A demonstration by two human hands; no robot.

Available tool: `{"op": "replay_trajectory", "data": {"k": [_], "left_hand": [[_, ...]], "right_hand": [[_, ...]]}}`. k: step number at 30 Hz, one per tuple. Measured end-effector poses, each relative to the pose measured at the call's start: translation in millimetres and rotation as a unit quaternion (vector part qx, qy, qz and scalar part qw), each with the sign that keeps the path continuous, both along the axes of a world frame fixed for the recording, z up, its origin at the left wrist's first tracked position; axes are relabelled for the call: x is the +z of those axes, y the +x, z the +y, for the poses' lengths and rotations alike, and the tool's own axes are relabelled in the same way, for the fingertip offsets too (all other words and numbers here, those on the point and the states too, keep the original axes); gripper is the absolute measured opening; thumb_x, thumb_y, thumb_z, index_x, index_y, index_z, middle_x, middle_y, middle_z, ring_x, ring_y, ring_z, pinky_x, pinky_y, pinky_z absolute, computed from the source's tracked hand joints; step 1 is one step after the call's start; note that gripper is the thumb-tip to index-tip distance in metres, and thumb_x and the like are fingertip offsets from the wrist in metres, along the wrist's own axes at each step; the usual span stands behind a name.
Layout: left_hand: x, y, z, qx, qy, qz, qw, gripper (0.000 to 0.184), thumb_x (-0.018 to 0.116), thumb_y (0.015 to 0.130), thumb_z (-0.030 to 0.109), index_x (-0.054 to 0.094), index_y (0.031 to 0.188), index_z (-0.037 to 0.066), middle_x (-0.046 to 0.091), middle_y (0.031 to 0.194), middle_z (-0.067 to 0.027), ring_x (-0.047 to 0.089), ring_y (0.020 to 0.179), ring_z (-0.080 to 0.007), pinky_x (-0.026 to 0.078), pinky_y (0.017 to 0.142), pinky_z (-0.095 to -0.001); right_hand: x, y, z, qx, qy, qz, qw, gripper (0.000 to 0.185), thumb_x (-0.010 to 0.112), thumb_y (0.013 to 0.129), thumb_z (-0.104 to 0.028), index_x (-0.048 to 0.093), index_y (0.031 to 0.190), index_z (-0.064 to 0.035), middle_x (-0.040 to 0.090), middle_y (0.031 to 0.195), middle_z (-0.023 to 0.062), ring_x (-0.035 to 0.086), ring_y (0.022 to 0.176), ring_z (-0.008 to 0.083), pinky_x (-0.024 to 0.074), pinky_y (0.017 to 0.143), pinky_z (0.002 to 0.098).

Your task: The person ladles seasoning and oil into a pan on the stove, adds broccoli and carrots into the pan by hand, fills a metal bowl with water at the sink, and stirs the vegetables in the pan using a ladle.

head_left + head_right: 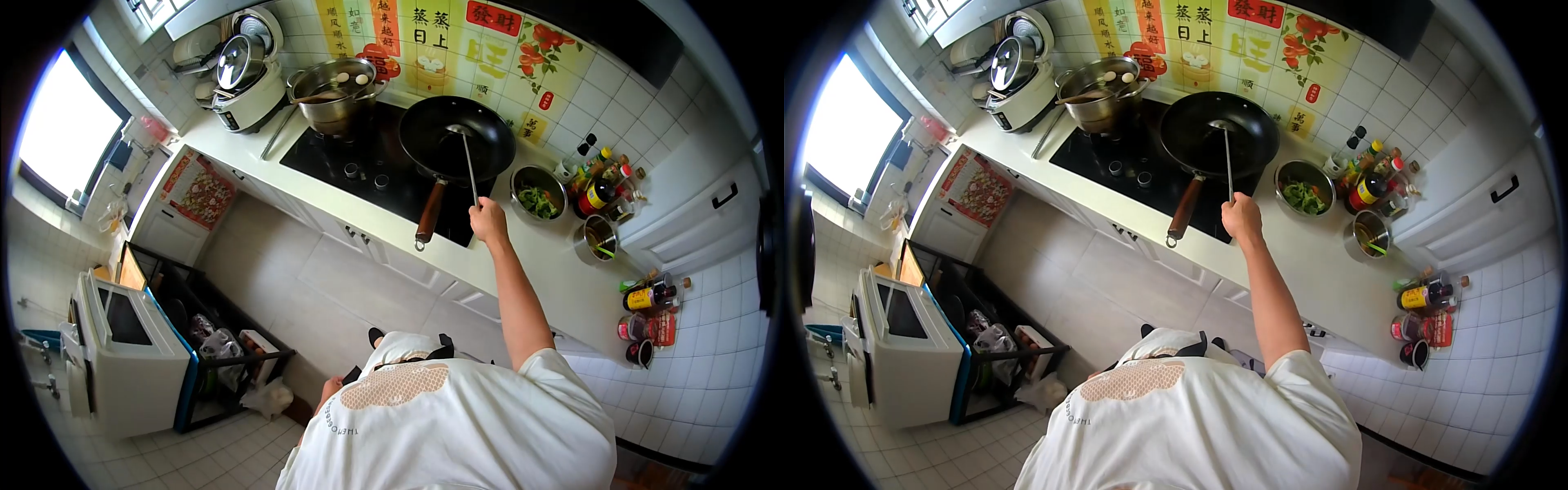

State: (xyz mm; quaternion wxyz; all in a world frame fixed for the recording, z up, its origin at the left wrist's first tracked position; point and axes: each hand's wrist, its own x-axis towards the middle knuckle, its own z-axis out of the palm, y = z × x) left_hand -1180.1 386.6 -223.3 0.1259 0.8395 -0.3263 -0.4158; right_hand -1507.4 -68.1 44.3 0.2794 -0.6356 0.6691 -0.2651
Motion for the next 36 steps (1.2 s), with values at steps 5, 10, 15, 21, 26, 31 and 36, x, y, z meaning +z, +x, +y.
{"op": "replay_trajectory", "data": {"k": [5, 10, 15, 21, 26, 31, 36], "left_hand": [[16, -5, 3, 0.026, -0.008, 0.035, 0.999, 0.029, 0.061, 0.069, 0.011, 0.062, 0.096, 0.002, 0.064, 0.082, -0.0144, 0.062, 0.078, -0.0222, 0.047, 0.069, -0.0324], [24, -9, 2, 0.035, -0.014, 0.051, 0.998, 0.029, 0.063, 0.068, 0.012, 0.062, 0.096, 0.002, 0.064, 0.081, -0.0138, 0.061, 0.077, -0.0207, 0.047, 0.068, -0.0319], [30, -13, -5, 0.036, -0.018, 0.063, 0.997, 0.030, 0.064, 0.068, 0.013, 0.062, 0.095, 0.001, 0.065, 0.080, -0.0131, 0.061, 0.077, -0.0193, 0.046, 0.068, -0.0314], [33, -14, -14, 0.035, -0.023, 0.071, 0.997, 0.030, 0.066, 0.068, 0.014, 0.062, 0.094, 0.000, 0.065, 0.079, -0.0123, 0.061, 0.076, -0.0176, 0.046, 0.067, -0.0308], [36, -14, -20, 0.036, -0.034, 0.071, 0.996, 0.031, 0.066, 0.068, 0.014, 0.062, 0.094, 0.000, 0.065, 0.079, -0.0119, 0.061, 0.076, -0.0168, 0.046, 0.067, -0.0303], [39, -15, -25, 0.045, -0.027, 0.094, 0.994, 0.031, 0.067, 0.068, 0.015, 0.062, 0.094, 0.000, 0.065, 0.079, -0.0112, 0.060, 0.074, -0.0159, 0.046, 0.067, -0.0297], [45, -19, -32, 0.061, -0.015, 0.128, 0.990, 0.030, 0.067, 0.068, 0.015, 0.062, 0.094, 0.000, 0.064, 0.078, -0.0106, 0.059, 0.073, -0.0150, 0.045, 0.066, -0.0291]], "right_hand": [[-11, 6, -10, -0.037, -0.015, 0.020, 0.999, 0.020, 0.047, 0.072, -0.017, 0.056, 0.076, 0.0007, 0.058, 0.073, 0.0216, 0.055, 0.073, 0.0376, 0.0428, 0.064, 0.0422], [-5, 14, -9, -0.036, 0.030, 0.022, 0.999, 0.023, 0.044, 0.074, -0.018, 0.055, 0.082, 0.0002, 0.059, 0.084, 0.0222, 0.055, 0.082, 0.0390, 0.0439, 0.072, 0.0443], [-19, 17, -15, -0.020, 0.047, -0.030, 0.998, 0.025, 0.044, 0.073, -0.019, 0.055, 0.082, 0.0007, 0.059, 0.084, 0.0221, 0.055, 0.083, 0.0392, 0.0436, 0.074, 0.0434], [-45, 24, -14, 0.035, 0.058, -0.151, 0.986, 0.042, 0.046, 0.079, -0.017, 0.044, 0.115, 0.0033, 0.057, 0.062, 0.0104, 0.055, 0.050, 0.0181, 0.0448, 0.049, 0.0300], [-39, 23, 0, 0.067, 0.011, -0.145, 0.987, 0.045, 0.048, 0.085, -0.033, 0.046, 0.113, 0.0017, 0.057, 0.061, 0.0083, 0.054, 0.049, 0.0157, 0.0433, 0.047, 0.0287], [-32, 11, 24, 0.015, 0.064, -0.279, 0.958, 0.042, 0.043, 0.088, -0.040, 0.052, 0.107, -0.0031, 0.050, 0.056, 0.0020, 0.048, 0.045, 0.0093, 0.0393, 0.040, 0.0227], [-72, -9, 54, 0.023, 0.079, -0.292, 0.953, 0.036, 0.044, 0.089, -0.037, 0.056, 0.101, -0.0057, 0.049, 0.056, 0.0018, 0.046, 0.044, 0.0081, 0.0387, 0.040, 0.0218]]}}
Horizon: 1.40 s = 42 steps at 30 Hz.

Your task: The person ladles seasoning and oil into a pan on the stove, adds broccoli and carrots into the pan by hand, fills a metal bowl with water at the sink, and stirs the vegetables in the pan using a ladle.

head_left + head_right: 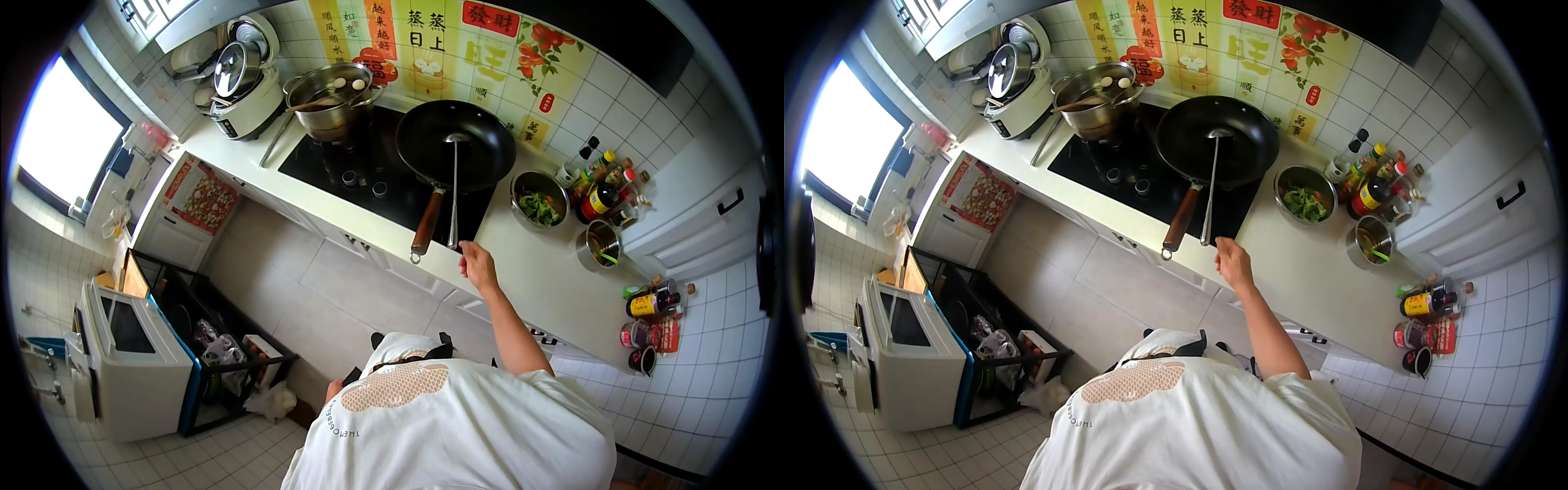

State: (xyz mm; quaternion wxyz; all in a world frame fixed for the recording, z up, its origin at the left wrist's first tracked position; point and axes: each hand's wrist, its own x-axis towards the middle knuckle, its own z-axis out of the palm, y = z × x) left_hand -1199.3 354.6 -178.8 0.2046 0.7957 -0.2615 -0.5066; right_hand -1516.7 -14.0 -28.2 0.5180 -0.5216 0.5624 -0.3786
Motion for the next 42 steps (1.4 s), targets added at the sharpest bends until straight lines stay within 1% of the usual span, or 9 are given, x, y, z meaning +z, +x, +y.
{"op": "replay_trajectory", "data": {"k": [3, 5, 14, 20, 23, 29, 33, 36, 42], "left_hand": [[11, -5, -7, 0.010, 0.008, 0.026, 1.000, 0.030, 0.067, 0.068, 0.015, 0.062, 0.094, 0.000, 0.064, 0.077, -0.0102, 0.059, 0.072, -0.0144, 0.045, 0.065, -0.0288], [27, -13, -15, -0.025, 0.021, -0.026, 0.999, 0.030, 0.067, 0.069, 0.015, 0.062, 0.094, -0.001, 0.064, 0.077, -0.0092, 0.059, 0.071, -0.0133, 0.045, 0.064, -0.0279], [-30, -8, -1, -0.041, -0.004, -0.017, 0.999, 0.036, 0.069, 0.067, 0.016, 0.060, 0.097, -0.002, 0.065, 0.080, -0.0129, 0.060, 0.072, -0.0154, 0.046, 0.064, -0.0291], [-38, -19, 9, -0.063, -0.034, -0.036, 0.997, 0.037, 0.069, 0.067, 0.015, 0.059, 0.098, -0.003, 0.064, 0.080, -0.0125, 0.060, 0.073, -0.0164, 0.047, 0.065, -0.0293], [-30, -24, 8, -0.072, -0.020, 0.005, 0.997, 0.037, 0.069, 0.067, 0.016, 0.060, 0.097, -0.003, 0.064, 0.080, -0.0117, 0.059, 0.074, -0.0159, 0.046, 0.066, -0.0293], [-1, -36, 5, -0.018, -0.002, -0.032, 0.999, 0.036, 0.070, 0.066, 0.017, 0.061, 0.095, -0.003, 0.064, 0.078, -0.0110, 0.058, 0.073, -0.0142, 0.046, 0.067, -0.0284], [-10, -34, 8, -0.017, -0.003, -0.019, 1.000, 0.037, 0.070, 0.066, 0.017, 0.060, 0.096, -0.003, 0.064, 0.079, -0.0110, 0.059, 0.074, -0.0146, 0.046, 0.068, -0.0285], [-9, -35, 9, 0.011, -0.004, 0.005, 1.000, 0.037, 0.070, 0.067, 0.017, 0.060, 0.096, -0.002, 0.064, 0.080, -0.0108, 0.059, 0.075, -0.0149, 0.046, 0.068, -0.0286], [1, -34, 5, -0.019, 0.006, -0.042, 0.999, 0.037, 0.070, 0.066, 0.016, 0.060, 0.096, -0.002, 0.064, 0.081, -0.0107, 0.059, 0.076, -0.0149, 0.046, 0.067, -0.0283]], "right_hand": [[-23, -9, 16, 0.021, 0.016, 0.020, 0.999, 0.031, 0.046, 0.088, -0.032, 0.058, 0.091, -0.0041, 0.049, 0.055, 0.0017, 0.045, 0.042, 0.0079, 0.0385, 0.040, 0.0214], [-28, -13, 27, 0.030, 0.021, 0.022, 0.999, 0.029, 0.047, 0.088, -0.030, 0.058, 0.091, -0.0038, 0.049, 0.055, 0.0017, 0.045, 0.042, 0.0078, 0.0386, 0.040, 0.0214], [-36, -13, 50, 0.090, 0.029, 0.061, 0.994, 0.028, 0.049, 0.087, -0.028, 0.058, 0.094, -0.0024, 0.053, 0.057, 0.0015, 0.049, 0.046, 0.0079, 0.0409, 0.044, 0.0228], [-43, -24, 56, 0.111, 0.023, 0.090, 0.989, 0.026, 0.050, 0.087, -0.027, 0.059, 0.094, -0.0031, 0.055, 0.058, 0.0020, 0.051, 0.046, 0.0087, 0.0416, 0.045, 0.0237], [-49, -27, 57, 0.120, 0.028, 0.097, 0.988, 0.026, 0.051, 0.086, -0.026, 0.059, 0.094, -0.0033, 0.056, 0.058, 0.0020, 0.051, 0.047, 0.0089, 0.0420, 0.046, 0.0235], [-68, -21, 58, 0.153, -0.008, 0.105, 0.983, 0.022, 0.053, 0.083, -0.021, 0.059, 0.096, -0.0042, 0.057, 0.060, 0.0031, 0.053, 0.048, 0.0095, 0.0435, 0.048, 0.0240], [-68, -20, 63, 0.174, -0.005, 0.125, 0.977, 0.022, 0.054, 0.082, -0.020, 0.059, 0.096, -0.0048, 0.058, 0.060, 0.0035, 0.054, 0.049, 0.0102, 0.0441, 0.049, 0.0248], [-80, -22, 65, 0.179, -0.063, 0.155, 0.969, 0.022, 0.054, 0.081, -0.020, 0.059, 0.096, -0.0049, 0.058, 0.060, 0.0039, 0.054, 0.050, 0.0109, 0.0446, 0.050, 0.0254], [-90, -31, 67, 0.184, -0.051, 0.167, 0.967, 0.022, 0.055, 0.080, -0.020, 0.059, 0.096, -0.0054, 0.059, 0.061, 0.0044, 0.055, 0.050, 0.0117, 0.0455, 0.051, 0.0266]]}}
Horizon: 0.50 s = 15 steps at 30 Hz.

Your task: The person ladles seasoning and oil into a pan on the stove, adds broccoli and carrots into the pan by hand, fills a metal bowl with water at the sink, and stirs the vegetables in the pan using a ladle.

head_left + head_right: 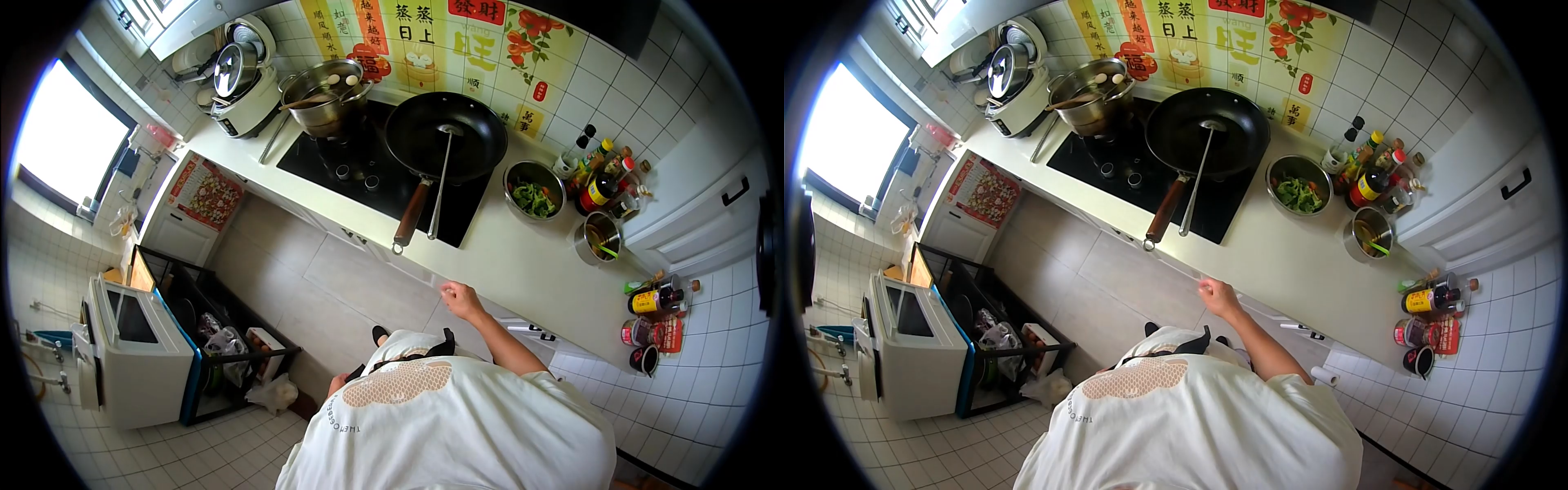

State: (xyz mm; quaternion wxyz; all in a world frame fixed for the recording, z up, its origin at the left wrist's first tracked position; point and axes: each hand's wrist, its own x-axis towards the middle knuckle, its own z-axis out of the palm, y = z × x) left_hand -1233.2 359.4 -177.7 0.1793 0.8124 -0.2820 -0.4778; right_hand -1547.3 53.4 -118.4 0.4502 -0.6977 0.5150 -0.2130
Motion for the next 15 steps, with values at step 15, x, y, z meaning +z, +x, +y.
{"op": "replay_trajectory", "data": {"k": [15], "left_hand": [[-6, -4, -6, -0.040, -0.023, 0.034, 0.998, 0.032, 0.070, 0.067, 0.016, 0.062, 0.092, -0.002, 0.063, 0.073, -0.0060, 0.056, 0.069, -0.0110, 0.045, 0.063, -0.0275]], "right_hand": [[-7, -14, 8, -0.010, 0.011, 0.024, 1.000, 0.021, 0.053, 0.081, -0.021, 0.060, 0.096, -0.0080, 0.060, 0.061, 0.0043, 0.055, 0.050, 0.0122, 0.0459, 0.052, 0.0271]]}}
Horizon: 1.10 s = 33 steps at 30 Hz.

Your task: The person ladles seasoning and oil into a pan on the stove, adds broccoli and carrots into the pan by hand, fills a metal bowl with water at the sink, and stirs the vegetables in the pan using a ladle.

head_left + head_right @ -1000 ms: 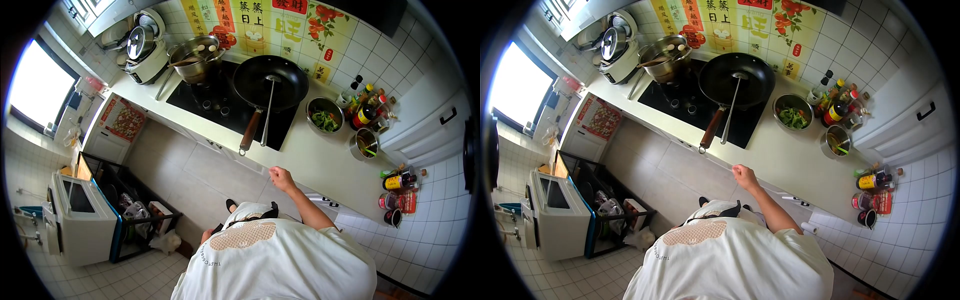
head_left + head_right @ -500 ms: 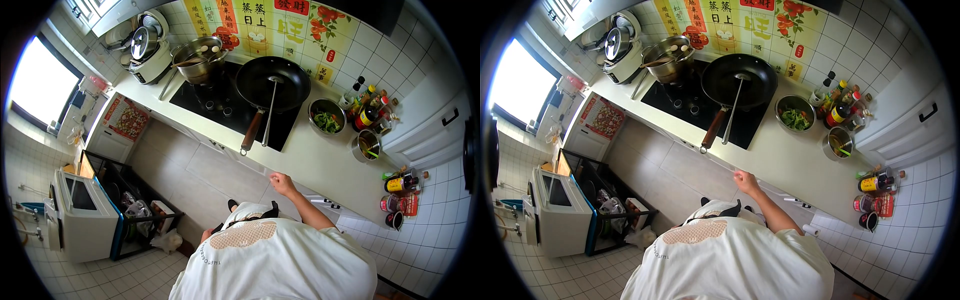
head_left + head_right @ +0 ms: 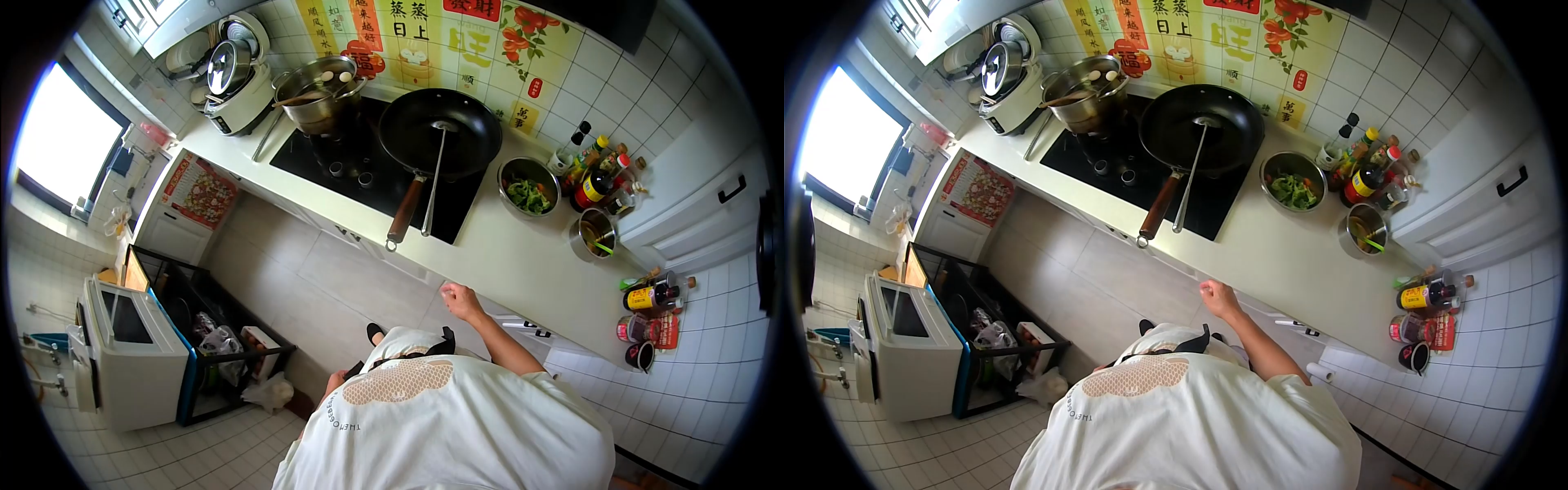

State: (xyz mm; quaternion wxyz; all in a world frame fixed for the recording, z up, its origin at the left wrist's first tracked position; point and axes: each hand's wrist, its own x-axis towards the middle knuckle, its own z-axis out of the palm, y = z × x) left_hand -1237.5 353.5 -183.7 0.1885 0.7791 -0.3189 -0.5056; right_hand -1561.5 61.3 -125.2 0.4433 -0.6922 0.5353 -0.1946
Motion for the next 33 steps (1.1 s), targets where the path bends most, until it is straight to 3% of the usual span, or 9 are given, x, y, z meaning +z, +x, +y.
{"op": "replay_trajectory", "data": {"k": [3, 5, 6, 8, 15, 17, 21, 23, 33], "left_hand": [[4, -5, -3, 0.018, -0.020, 0.010, 1.000, 0.030, 0.070, 0.067, 0.016, 0.063, 0.091, -0.001, 0.062, 0.071, -0.0043, 0.054, 0.066, -0.0098, 0.044, 0.062, -0.0270], [6, -8, -6, -0.009, -0.030, 0.064, 0.997, 0.032, 0.070, 0.067, 0.018, 0.063, 0.091, 0.000, 0.062, 0.070, -0.0049, 0.054, 0.066, -0.0093, 0.044, 0.062, -0.0265], [7, -9, -8, -0.009, -0.030, 0.065, 0.997, 0.032, 0.070, 0.067, 0.018, 0.063, 0.091, 0.000, 0.062, 0.070, -0.0049, 0.054, 0.066, -0.0093, 0.044, 0.062, -0.0265], [9, -9, -10, -0.048, 0.021, 0.006, 0.999, 0.036, 0.071, 0.065, 0.021, 0.062, 0.093, 0.000, 0.063, 0.073, -0.0079, 0.056, 0.069, -0.0115, 0.045, 0.063, -0.0278], [-10, -6, -2, -0.024, 0.009, -0.061, 0.998, 0.037, 0.071, 0.065, 0.022, 0.062, 0.094, 0.001, 0.064, 0.077, -0.0117, 0.060, 0.074, -0.0178, 0.046, 0.067, -0.0307], [-23, 0, 3, -0.017, 0.021, -0.051, 0.998, 0.037, 0.070, 0.065, 0.022, 0.062, 0.094, 0.001, 0.064, 0.077, -0.0119, 0.060, 0.074, -0.0177, 0.046, 0.067, -0.0309], [-13, -3, 1, -0.009, 0.018, -0.045, 0.999, 0.036, 0.070, 0.065, 0.022, 0.062, 0.093, 0.001, 0.064, 0.077, -0.0122, 0.060, 0.074, -0.0182, 0.046, 0.067, -0.0312], [-14, -3, 1, -0.013, 0.009, -0.048, 0.999, 0.034, 0.070, 0.065, 0.021, 0.062, 0.091, 0.001, 0.064, 0.076, -0.0118, 0.060, 0.073, -0.0179, 0.046, 0.066, -0.0311], [-18, -1, 5, -0.020, 0.014, -0.066, 0.998, 0.032, 0.068, 0.066, 0.020, 0.062, 0.091, 0.002, 0.063, 0.073, -0.0130, 0.060, 0.071, -0.0187, 0.045, 0.066, -0.0320]], "right_hand": [[5, -6, 3, -0.004, 0.008, -0.006, 1.000, 0.021, 0.053, 0.081, -0.021, 0.060, 0.096, -0.0073, 0.060, 0.061, 0.0045, 0.055, 0.050, 0.0122, 0.0459, 0.052, 0.0272], [11, -8, 5, -0.031, 0.050, -0.016, 0.998, 0.020, 0.056, 0.076, -0.020, 0.061, 0.089, -0.0052, 0.062, 0.069, 0.0130, 0.061, 0.066, 0.0255, 0.0466, 0.062, 0.0341], [6, -9, 5, -0.031, 0.050, -0.015, 0.998, 0.020, 0.056, 0.076, -0.020, 0.061, 0.089, -0.0052, 0.062, 0.069, 0.0130, 0.061, 0.066, 0.0255, 0.0466, 0.062, 0.0341], [-3, -12, 5, -0.006, 0.002, -0.001, 1.000, 0.022, 0.054, 0.081, -0.020, 0.060, 0.096, -0.0054, 0.059, 0.061, 0.0043, 0.055, 0.050, 0.0116, 0.0455, 0.051, 0.0268], [-3, -10, 5, -0.008, 0.019, 0.001, 1.000, 0.021, 0.054, 0.081, -0.018, 0.060, 0.096, -0.0050, 0.059, 0.061, 0.0039, 0.054, 0.049, 0.0109, 0.0449, 0.050, 0.0261], [4, -7, 5, -0.032, 0.072, 0.001, 0.997, 0.020, 0.055, 0.077, -0.020, 0.061, 0.090, -0.0067, 0.063, 0.071, 0.0129, 0.061, 0.067, 0.0246, 0.0472, 0.064, 0.0338], [-5, -4, 5, -0.025, 0.060, 0.004, 0.998, 0.020, 0.055, 0.077, -0.020, 0.061, 0.090, -0.0069, 0.063, 0.073, 0.0133, 0.062, 0.069, 0.0247, 0.0475, 0.065, 0.0338], [-13, -4, 6, -0.004, 0.011, -0.009, 1.000, 0.021, 0.054, 0.081, -0.018, 0.060, 0.097, -0.0049, 0.058, 0.061, 0.0042, 0.054, 0.049, 0.0112, 0.0451, 0.049, 0.0264], [-6, 0, 7, -0.001, 0.055, 0.001, 0.999, 0.021, 0.052, 0.082, -0.019, 0.060, 0.096, -0.0057, 0.059, 0.061, 0.0048, 0.056, 0.050, 0.0122, 0.0463, 0.051, 0.0271]]}}
